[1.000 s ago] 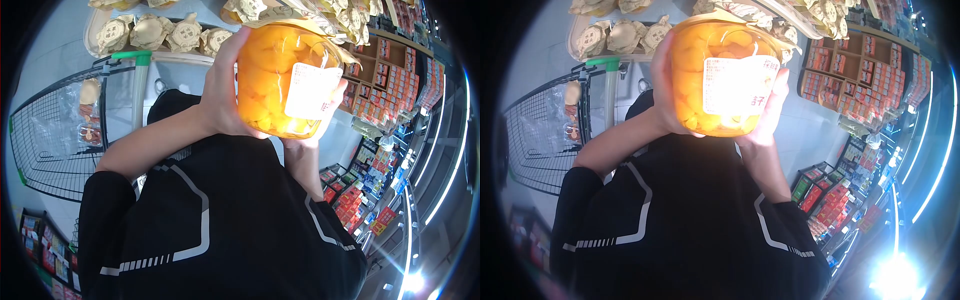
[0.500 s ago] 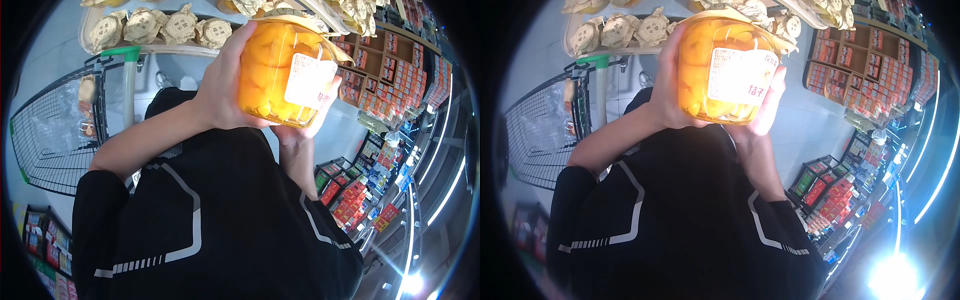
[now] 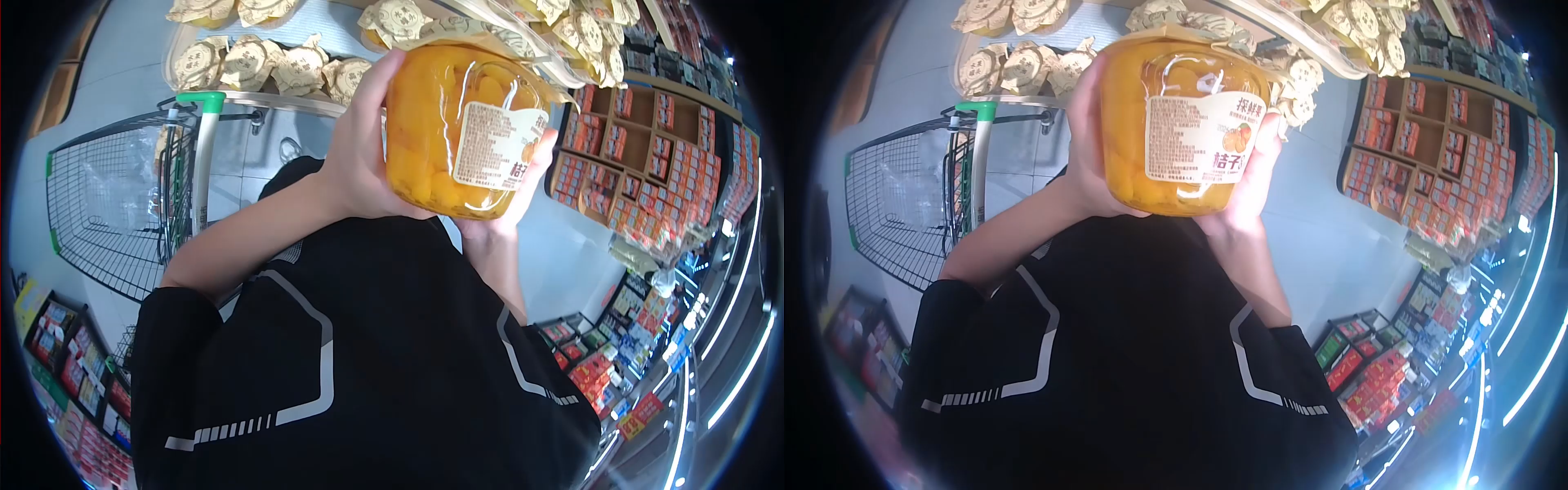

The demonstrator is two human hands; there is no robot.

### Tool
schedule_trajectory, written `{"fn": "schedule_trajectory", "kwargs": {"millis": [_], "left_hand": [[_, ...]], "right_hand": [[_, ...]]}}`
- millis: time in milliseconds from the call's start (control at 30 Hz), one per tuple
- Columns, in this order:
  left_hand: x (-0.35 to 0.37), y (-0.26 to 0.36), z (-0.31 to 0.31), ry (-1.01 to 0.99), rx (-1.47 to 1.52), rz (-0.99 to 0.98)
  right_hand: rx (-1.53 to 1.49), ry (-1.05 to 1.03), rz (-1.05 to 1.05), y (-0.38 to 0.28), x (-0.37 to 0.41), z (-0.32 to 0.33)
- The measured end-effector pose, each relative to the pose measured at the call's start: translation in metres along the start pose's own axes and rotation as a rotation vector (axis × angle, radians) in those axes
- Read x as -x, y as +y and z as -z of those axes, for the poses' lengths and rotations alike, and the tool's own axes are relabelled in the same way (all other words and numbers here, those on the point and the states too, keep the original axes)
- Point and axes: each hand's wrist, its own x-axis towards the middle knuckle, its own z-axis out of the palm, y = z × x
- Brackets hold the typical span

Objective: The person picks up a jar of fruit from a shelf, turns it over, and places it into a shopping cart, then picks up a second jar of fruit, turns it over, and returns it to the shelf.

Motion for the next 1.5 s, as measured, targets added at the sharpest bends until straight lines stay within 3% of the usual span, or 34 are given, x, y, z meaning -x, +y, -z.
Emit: {"fn": "schedule_trajectory", "kwargs": {"millis": [67, 167, 633, 700, 733, 800, 1233, 1300, 1500], "left_hand": [[-0.002, -0.006, -0.011, 0.025, -0.026, -0.108], [-0.004, -0.008, -0.022, 0.042, -0.247, -0.166], [-0.005, 0.001, -0.064, 0.106, -0.484, -0.141], [-0.004, 0.003, -0.069, 0.114, -0.505, -0.121], [-0.003, 0.004, -0.070, 0.106, -0.506, -0.095], [-0.003, 0.005, -0.073, 0.100, -0.518, -0.068], [-0.006, -0.017, -0.118, 0.084, -0.479, 0.079], [-0.007, -0.019, -0.127, 0.079, -0.479, 0.098], [-0.010, -0.024, -0.147, 0.086, -0.574, 0.223]], "right_hand": [[0.092, 0.118, -0.052, -0.010, 0.000, -0.001], [0.107, -0.046, -0.056, -0.021, -0.006, 0.011], [0.160, -0.406, -0.091, -0.049, -0.032, 0.050], [-0.365, -0.646, -0.236, -0.047, -0.044, 0.062], [-0.370, -0.653, -0.242, -0.049, -0.043, 0.062], [0.164, -0.498, -0.036, -0.055, -0.038, 0.059], [0.052, -0.484, -0.216, -0.074, -0.067, 0.117], [-0.425, -0.614, -0.419, -0.072, -0.078, 0.134], [-0.461, -0.634, -0.447, -0.075, -0.095, 0.157]]}}
